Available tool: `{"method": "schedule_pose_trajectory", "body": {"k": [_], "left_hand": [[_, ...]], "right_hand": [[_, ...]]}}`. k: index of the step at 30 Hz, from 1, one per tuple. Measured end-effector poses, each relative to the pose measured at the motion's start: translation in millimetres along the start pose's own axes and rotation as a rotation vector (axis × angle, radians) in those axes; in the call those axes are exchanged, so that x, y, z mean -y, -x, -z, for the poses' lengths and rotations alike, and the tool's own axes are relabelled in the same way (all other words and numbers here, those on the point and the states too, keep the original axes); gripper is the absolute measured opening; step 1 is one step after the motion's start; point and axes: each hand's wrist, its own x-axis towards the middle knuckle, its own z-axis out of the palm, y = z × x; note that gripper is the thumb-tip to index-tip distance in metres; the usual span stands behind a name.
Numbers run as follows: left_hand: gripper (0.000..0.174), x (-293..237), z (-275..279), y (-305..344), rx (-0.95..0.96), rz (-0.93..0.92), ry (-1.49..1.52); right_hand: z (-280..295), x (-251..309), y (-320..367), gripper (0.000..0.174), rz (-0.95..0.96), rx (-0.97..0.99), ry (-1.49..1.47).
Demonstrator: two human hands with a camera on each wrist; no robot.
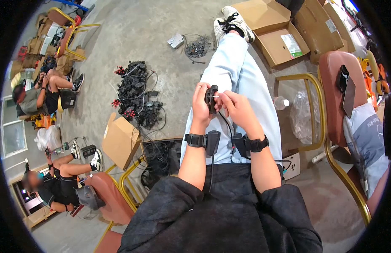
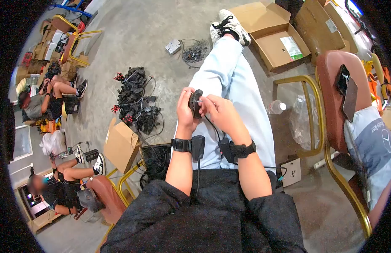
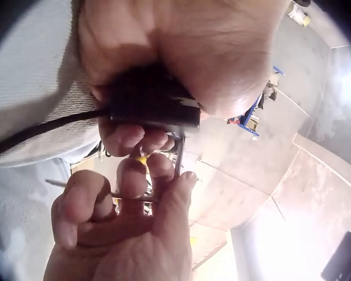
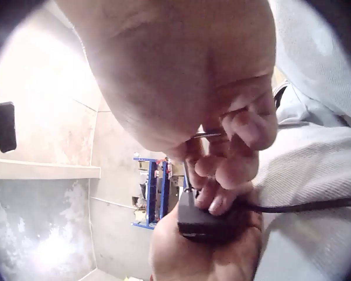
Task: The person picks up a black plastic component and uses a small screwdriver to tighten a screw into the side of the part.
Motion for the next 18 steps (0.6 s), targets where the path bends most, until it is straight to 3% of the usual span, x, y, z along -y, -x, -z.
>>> {"method": "schedule_pose_trajectory", "body": {"k": [7, 9, 10, 12, 18], "left_hand": [[0.019, -1.8, 2.3, -0.7, 0.056, 0.020, 0.108], [0.019, -0.7, 3.5, -1.2, 0.053, 0.015, 0.128], [0.019, -0.5, 4.0, -1.4, 0.057, 0.010, 0.127], [0.019, 1.0, 4.3, -2.2, 0.047, -0.023, 0.070], [0.020, 6.3, 1.6, -1.0, 0.054, -0.071, -0.019]], "right_hand": [[0.6, -10.7, -2.3, 0.023, 0.332, -0.039, 0.073], [0.3, -16.0, -2.0, 0.028, -0.012, 0.033, -0.140], [0.7, -12.4, -1.6, 0.028, -0.006, 0.033, -0.139], [4.1, -3.0, 0.6, 0.033, -0.310, 0.143, -0.416], [7.5, 4.0, 0.9, 0.039, -0.371, 0.113, -0.449]]}}
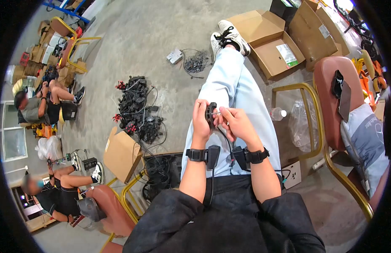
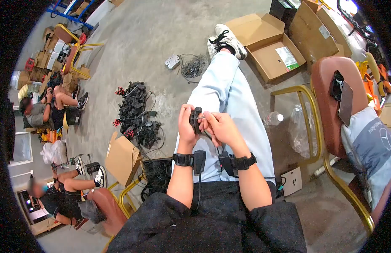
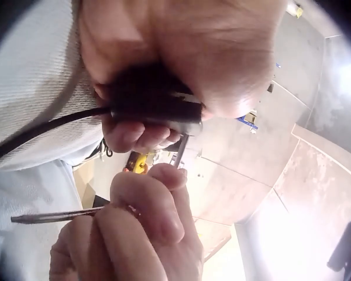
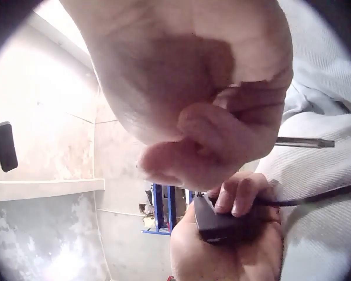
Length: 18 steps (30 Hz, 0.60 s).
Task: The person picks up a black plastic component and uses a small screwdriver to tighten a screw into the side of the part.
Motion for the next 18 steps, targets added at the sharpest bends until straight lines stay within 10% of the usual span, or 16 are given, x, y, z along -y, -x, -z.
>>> {"method": "schedule_pose_trajectory", "body": {"k": [6, 12, 18], "left_hand": [[0.021, 3.6, -0.9, -0.6, -0.030, -0.067, -0.048], [0.020, -1.0, -0.6, -0.2, -0.055, 0.021, 0.019], [0.018, 2.3, 0.9, -1.2, -0.035, -0.010, 0.053]], "right_hand": [[-0.5, 0.4, 2.1, 0.036, 0.002, 0.003, 0.082], [-1.4, -13.4, -4.9, 0.030, 0.562, -0.112, 0.447], [0.2, -5.9, 0.1, 0.039, 0.137, -0.013, 0.104]]}}
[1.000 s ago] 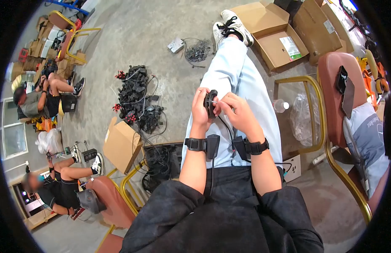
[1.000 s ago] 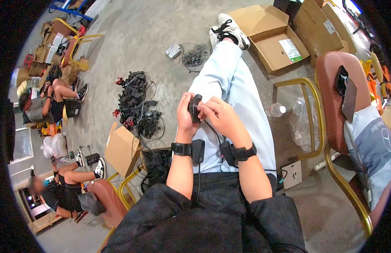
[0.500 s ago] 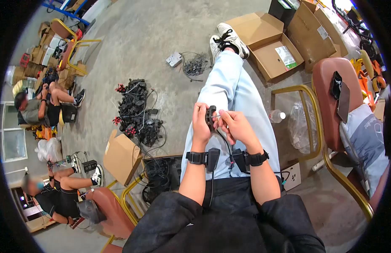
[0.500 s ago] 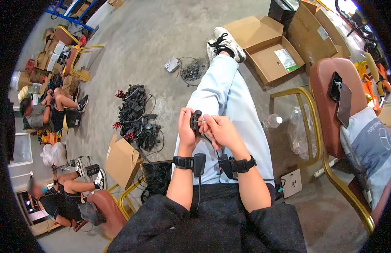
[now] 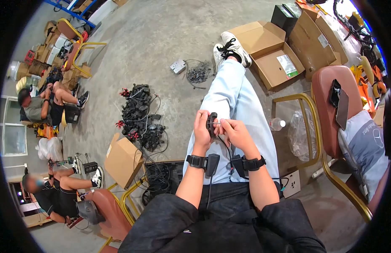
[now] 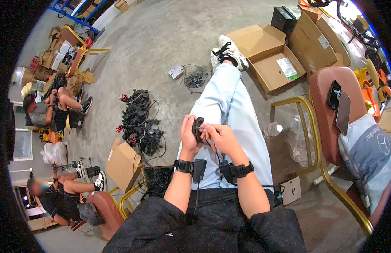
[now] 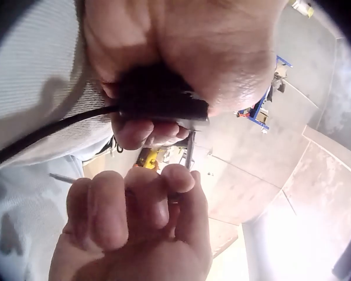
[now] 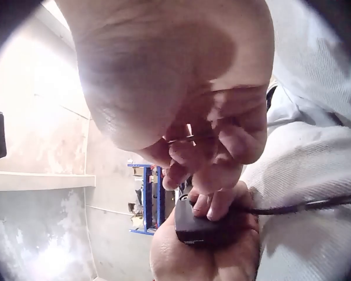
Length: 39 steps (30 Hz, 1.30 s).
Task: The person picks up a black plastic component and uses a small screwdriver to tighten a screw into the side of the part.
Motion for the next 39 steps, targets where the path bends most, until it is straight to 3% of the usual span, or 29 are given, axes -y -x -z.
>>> {"method": "schedule_pose_trajectory", "body": {"k": [6, 12, 19, 21, 22, 24, 25, 27, 28, 30, 33, 39], "left_hand": [[0.018, 1.4, 3.7, 2.2, 0.029, 0.008, 0.009], [0.018, 4.4, 3.8, 0.6, 0.057, 0.003, -0.010], [0.018, 4.6, 3.4, -0.1, 0.053, -0.029, -0.056], [0.018, 2.5, 2.6, 0.5, 0.039, -0.038, -0.094], [0.018, 1.5, 2.1, 1.3, 0.034, -0.012, -0.086], [0.018, -0.2, 1.5, 2.5, 0.029, 0.014, -0.079], [0.018, -1.0, 1.4, 2.6, 0.050, 0.029, -0.033], [0.018, -1.9, 2.5, 2.1, 0.072, 0.046, 0.010], [0.018, -1.8, 3.0, 1.5, 0.091, 0.034, 0.021], [0.018, -1.8, 3.3, 1.7, 0.111, 0.025, 0.032], [0.019, -3.7, -1.5, 3.5, 0.080, 0.041, -0.001], [0.019, -1.6, -2.7, 5.5, 0.052, -0.014, -0.084]], "right_hand": [[4.3, 0.7, -0.6, 0.042, -0.179, 0.023, -0.135], [4.7, 0.4, -0.5, 0.044, -0.165, 0.033, -0.169], [1.2, 7.0, 2.9, 0.040, -0.180, 0.004, -0.003], [-1.1, -1.4, 1.7, 0.035, 0.104, -0.043, 0.182], [0.2, -6.1, -0.8, 0.035, 0.103, -0.045, 0.179], [3.5, -13.5, -7.6, 0.031, 0.530, -0.076, 0.424], [3.5, -15.1, -7.8, 0.031, 0.530, -0.076, 0.421], [3.0, -17.2, -6.7, 0.032, 0.302, -0.035, 0.093], [3.0, -11.2, -4.6, 0.032, 0.302, -0.038, 0.092], [3.4, 4.9, 1.4, 0.036, -0.004, 0.037, -0.106], [6.2, -3.5, -1.8, 0.040, -0.070, 0.134, -0.134], [5.2, -4.8, -2.5, 0.042, -0.128, 0.043, -0.072]]}}
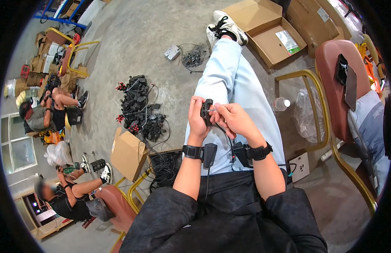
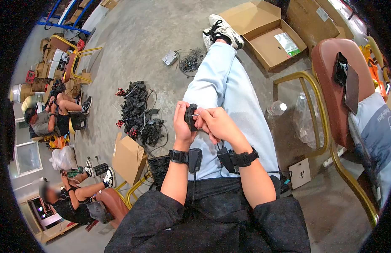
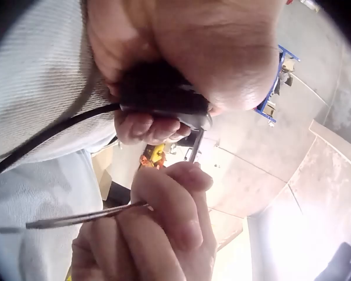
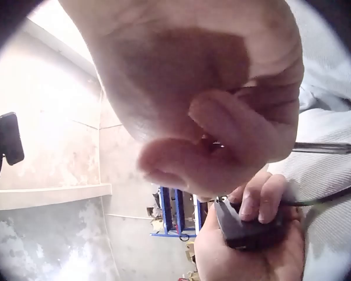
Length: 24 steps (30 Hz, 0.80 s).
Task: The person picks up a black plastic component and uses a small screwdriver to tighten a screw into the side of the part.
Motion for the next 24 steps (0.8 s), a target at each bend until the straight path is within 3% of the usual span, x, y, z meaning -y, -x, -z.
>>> {"method": "schedule_pose_trajectory", "body": {"k": [2, 7, 9, 10, 13, 15, 18, 24], "left_hand": [[0.019, 2.1, 3.2, -0.8, 0.068, -0.012, 0.022], [0.019, 1.4, 4.7, -0.8, 0.034, -0.001, -0.017], [0.019, 0.3, 4.1, -0.6, 0.042, 0.001, -0.031], [0.019, -1.7, 2.0, -0.2, 0.014, 0.029, -0.002], [0.019, -2.1, 3.0, 0.0, 0.000, 0.066, 0.103], [0.019, -1.0, 5.2, -1.0, 0.017, 0.073, 0.180], [0.021, 0.4, 6.7, -1.3, 0.049, 0.037, 0.152], [0.022, -1.4, 3.5, 0.7, 0.044, 0.022, 0.122]], "right_hand": [[-1.1, 9.3, 4.8, 0.041, -0.032, 0.004, -0.023], [-2.9, 5.6, 4.3, 0.040, -0.025, 0.043, 0.057], [-6.8, -8.8, -5.1, 0.037, 0.509, -0.113, 0.294], [-7.0, -8.8, -5.1, 0.037, 0.509, -0.113, 0.294], [-5.5, -5.3, -4.0, 0.034, 0.482, -0.098, 0.219], [-0.3, 1.3, -1.5, 0.035, 0.237, -0.037, 0.109], [-1.0, 6.4, 2.8, 0.038, 0.095, 0.025, -0.004], [-1.1, 9.8, 4.9, 0.040, -0.038, 0.052, 0.019]]}}
